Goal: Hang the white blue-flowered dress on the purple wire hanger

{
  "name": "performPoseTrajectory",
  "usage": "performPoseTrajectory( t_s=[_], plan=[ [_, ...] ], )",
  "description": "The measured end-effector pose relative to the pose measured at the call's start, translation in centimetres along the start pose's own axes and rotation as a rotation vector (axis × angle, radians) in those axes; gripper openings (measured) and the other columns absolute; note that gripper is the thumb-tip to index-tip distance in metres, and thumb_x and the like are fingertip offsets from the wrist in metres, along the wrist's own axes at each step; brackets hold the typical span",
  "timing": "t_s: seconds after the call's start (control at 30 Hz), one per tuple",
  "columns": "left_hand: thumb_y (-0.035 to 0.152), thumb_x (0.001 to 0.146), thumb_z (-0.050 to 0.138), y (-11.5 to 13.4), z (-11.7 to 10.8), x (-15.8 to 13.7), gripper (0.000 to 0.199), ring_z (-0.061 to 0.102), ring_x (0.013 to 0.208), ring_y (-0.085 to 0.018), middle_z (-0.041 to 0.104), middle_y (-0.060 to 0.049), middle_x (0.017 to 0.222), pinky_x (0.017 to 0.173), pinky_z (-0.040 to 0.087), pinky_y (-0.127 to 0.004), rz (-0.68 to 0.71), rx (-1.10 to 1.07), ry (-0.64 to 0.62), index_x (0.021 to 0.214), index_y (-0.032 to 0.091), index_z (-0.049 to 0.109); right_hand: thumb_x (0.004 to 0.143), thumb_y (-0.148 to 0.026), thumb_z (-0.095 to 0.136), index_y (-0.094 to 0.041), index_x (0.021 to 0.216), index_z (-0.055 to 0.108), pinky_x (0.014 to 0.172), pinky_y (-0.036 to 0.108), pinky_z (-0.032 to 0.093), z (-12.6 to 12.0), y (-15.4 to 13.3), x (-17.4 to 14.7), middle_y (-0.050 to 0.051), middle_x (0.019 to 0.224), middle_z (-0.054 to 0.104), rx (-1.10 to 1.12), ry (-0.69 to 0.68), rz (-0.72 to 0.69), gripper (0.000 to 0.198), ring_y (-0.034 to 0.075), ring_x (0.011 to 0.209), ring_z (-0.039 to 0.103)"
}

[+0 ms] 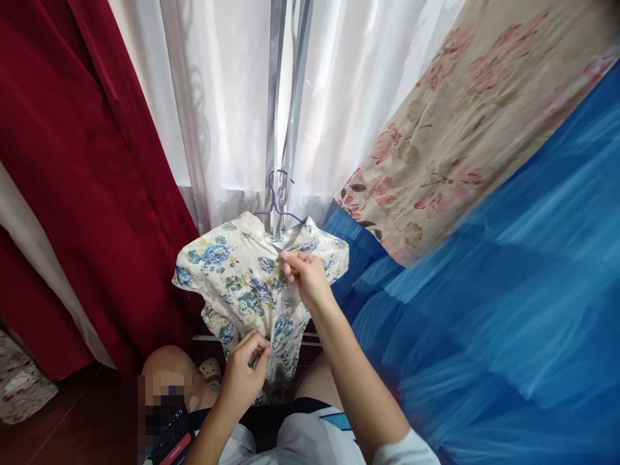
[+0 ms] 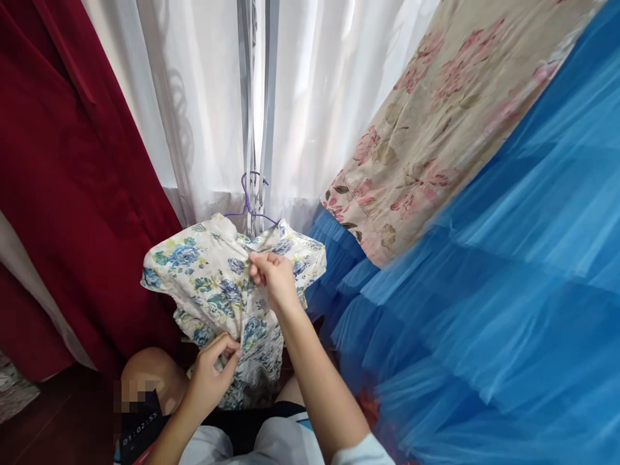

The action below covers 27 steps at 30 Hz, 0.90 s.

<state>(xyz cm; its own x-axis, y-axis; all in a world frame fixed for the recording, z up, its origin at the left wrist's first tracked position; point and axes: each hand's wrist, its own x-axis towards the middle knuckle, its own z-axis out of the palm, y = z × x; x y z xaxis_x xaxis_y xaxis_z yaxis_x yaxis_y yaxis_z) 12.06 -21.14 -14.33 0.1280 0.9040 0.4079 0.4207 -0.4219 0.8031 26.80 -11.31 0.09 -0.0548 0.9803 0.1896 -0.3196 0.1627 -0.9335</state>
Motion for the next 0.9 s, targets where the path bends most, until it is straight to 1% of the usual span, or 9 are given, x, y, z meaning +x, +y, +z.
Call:
performPoseTrajectory(
  t_s=[0.13,0.27,0.33,0.43,0.5,0.6,0.7,0.8,0.9],
  plan=[
    [0.022,0.09,0.051,-1.5,-0.8,-0.6,0.017,0.058,0.072,-0.019,0.058,-0.003,0.077,0.068,0.046,-0.03,-0.049,0.005,-0.048,0.074,0.021,0.055,0.068,-0.033,0.074,-0.016,0.058,0.06,0.038,0.02,0.024,2.3,-2.1,3.2,-0.004,0.048,0.055,0.036,0.016,-0.102,0.024,0.005,0.038,0.038],
    [0.025,0.089,0.056,-1.9,-1.6,0.2,0.009,0.062,0.081,-0.021,0.064,-0.005,0.085,0.076,0.049,-0.032,-0.036,-0.019,0.06,0.088,0.022,0.064,0.073,-0.034,0.072,-0.016,0.068,0.063,0.039,0.02,0.028,2.6,-1.5,2.3,-0.004,0.049,0.058,-0.017,-0.002,-0.129,0.021,0.006,0.038,0.042],
    [0.025,0.09,0.057,-0.5,-2.6,2.2,0.017,0.063,0.087,-0.021,0.066,-0.006,0.091,0.081,0.049,-0.032,0.034,-0.025,0.143,0.104,0.023,0.066,0.074,-0.036,0.072,-0.016,0.071,0.062,0.039,0.02,0.03,2.4,-1.1,1.4,-0.004,0.048,0.058,-0.053,0.008,-0.145,0.023,0.007,0.038,0.043],
    [0.026,0.094,0.053,3.3,-5.0,7.1,0.033,0.062,0.086,-0.019,0.064,-0.005,0.091,0.083,0.048,-0.031,0.195,-0.012,0.27,0.126,0.024,0.059,0.076,-0.039,0.072,-0.017,0.07,0.06,0.041,0.02,0.032,2.0,-1.0,0.3,-0.004,0.047,0.058,-0.112,0.0,-0.178,0.025,0.007,0.038,0.043],
    [0.027,0.096,0.049,6.0,-6.3,10.7,0.039,0.06,0.082,-0.017,0.063,-0.004,0.091,0.08,0.049,-0.03,0.317,-0.014,0.279,0.135,0.024,0.052,0.078,-0.039,0.071,-0.017,0.071,0.06,0.041,0.02,0.033,1.7,-1.2,-0.2,-0.004,0.046,0.058,-0.141,-0.014,-0.2,0.026,0.007,0.038,0.043],
    [0.027,0.096,0.05,8.6,-7.3,14.8,0.022,0.057,0.077,-0.014,0.064,-0.004,0.092,0.073,0.046,-0.027,0.455,0.101,0.213,0.114,0.022,0.064,0.079,-0.04,0.07,-0.017,0.073,0.06,0.042,0.02,0.034,1.5,-1.5,-0.4,-0.004,0.046,0.057,-0.165,-0.018,-0.221,0.026,0.008,0.038,0.044],
    [0.025,0.096,0.052,9.4,-7.0,16.5,0.015,0.058,0.08,-0.015,0.064,-0.004,0.087,0.073,0.046,-0.027,0.543,0.211,0.231,0.091,0.018,0.064,0.079,-0.039,0.068,-0.018,0.072,0.057,0.043,0.021,0.032,1.2,-0.7,0.3,-0.005,0.046,0.055,-0.223,0.015,-0.246,0.025,0.008,0.04,0.044],
    [0.026,0.095,0.053,9.4,-7.2,16.8,0.014,0.061,0.084,-0.016,0.065,-0.004,0.088,0.076,0.047,-0.026,0.552,0.187,0.376,0.093,0.018,0.063,0.079,-0.037,0.066,-0.019,0.068,0.055,0.043,0.021,0.03,0.7,1.1,1.4,-0.005,0.046,0.051,-0.365,0.069,-0.253,0.024,0.009,0.04,0.042],
    [0.031,0.095,0.054,8.0,-9.5,17.8,0.017,0.063,0.085,-0.015,0.066,-0.004,0.09,0.078,0.049,-0.026,0.459,0.057,0.593,0.097,0.017,0.063,0.078,-0.036,0.065,-0.018,0.068,0.056,0.043,0.022,0.029,-0.2,2.7,1.3,-0.005,0.046,0.05,-0.438,0.06,-0.192,0.023,0.009,0.04,0.041]
  ],
)
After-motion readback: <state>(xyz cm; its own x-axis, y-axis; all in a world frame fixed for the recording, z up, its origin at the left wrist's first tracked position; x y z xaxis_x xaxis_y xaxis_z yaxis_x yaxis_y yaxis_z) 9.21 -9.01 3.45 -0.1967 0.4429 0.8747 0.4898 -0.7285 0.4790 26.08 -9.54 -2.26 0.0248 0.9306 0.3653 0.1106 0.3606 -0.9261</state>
